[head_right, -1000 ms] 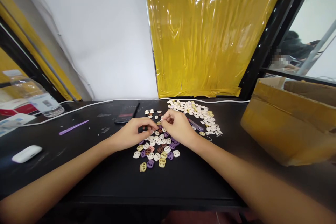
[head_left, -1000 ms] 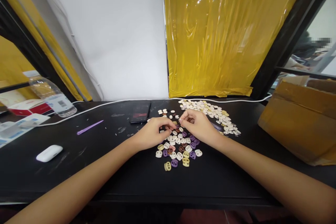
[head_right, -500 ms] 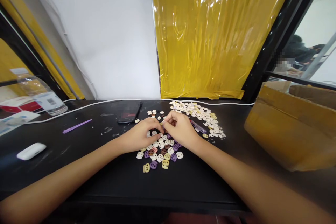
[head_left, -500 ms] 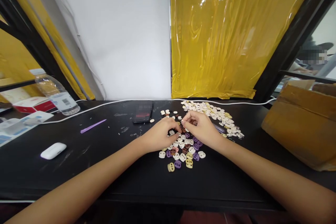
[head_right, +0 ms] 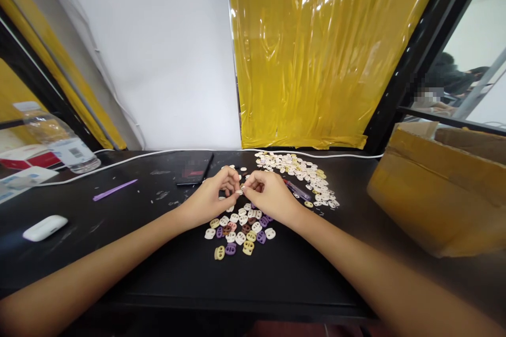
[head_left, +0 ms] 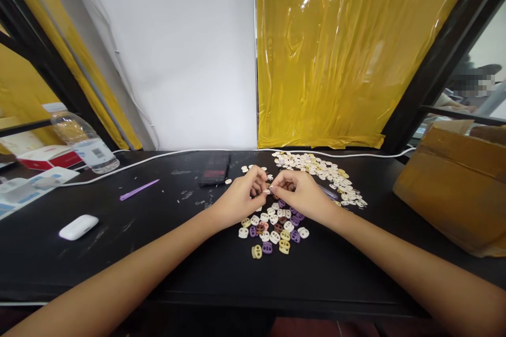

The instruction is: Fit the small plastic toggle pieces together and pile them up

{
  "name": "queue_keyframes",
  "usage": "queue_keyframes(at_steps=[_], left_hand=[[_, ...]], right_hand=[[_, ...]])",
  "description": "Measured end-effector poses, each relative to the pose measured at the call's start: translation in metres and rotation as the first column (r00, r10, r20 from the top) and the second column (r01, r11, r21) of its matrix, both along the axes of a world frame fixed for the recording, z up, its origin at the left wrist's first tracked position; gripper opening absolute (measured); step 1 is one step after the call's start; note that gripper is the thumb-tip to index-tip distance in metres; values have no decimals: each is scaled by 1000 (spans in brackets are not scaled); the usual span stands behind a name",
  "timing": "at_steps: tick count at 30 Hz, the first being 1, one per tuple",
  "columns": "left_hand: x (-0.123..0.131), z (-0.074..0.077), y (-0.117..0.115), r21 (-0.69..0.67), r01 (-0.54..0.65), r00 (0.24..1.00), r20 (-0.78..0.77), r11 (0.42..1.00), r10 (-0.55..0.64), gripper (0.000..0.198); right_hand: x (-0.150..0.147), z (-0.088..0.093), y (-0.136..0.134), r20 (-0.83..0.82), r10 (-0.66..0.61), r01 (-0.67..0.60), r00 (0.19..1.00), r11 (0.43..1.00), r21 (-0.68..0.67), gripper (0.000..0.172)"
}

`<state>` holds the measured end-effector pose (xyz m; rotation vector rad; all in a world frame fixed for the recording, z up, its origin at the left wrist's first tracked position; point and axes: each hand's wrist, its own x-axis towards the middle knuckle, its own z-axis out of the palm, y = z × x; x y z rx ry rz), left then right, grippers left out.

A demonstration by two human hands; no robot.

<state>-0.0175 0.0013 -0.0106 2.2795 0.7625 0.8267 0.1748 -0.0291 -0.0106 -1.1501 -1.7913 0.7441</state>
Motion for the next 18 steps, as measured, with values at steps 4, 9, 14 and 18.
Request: queue_keyframes(at_steps=[4,9,14,18], left_hand=[[0,-1,0,-9,7,1000,5,1000,-7,27],[0,1,-1,14,13,1000,18,1000,-13,28],[0,0,-1,-15,30,996,84,999,-28,24],[1,-2,-1,-28,17,995,102,999,-14,22]], right_hand=[[-2,2,-3,25,24,-24,999,999,26,9],[-1,1,-2,45,-22,19,999,999,48,10],[1,0,0,43,-13,11,999,999,40,11],[0,0,-1,21,-18,17,1000,999,46,9]])
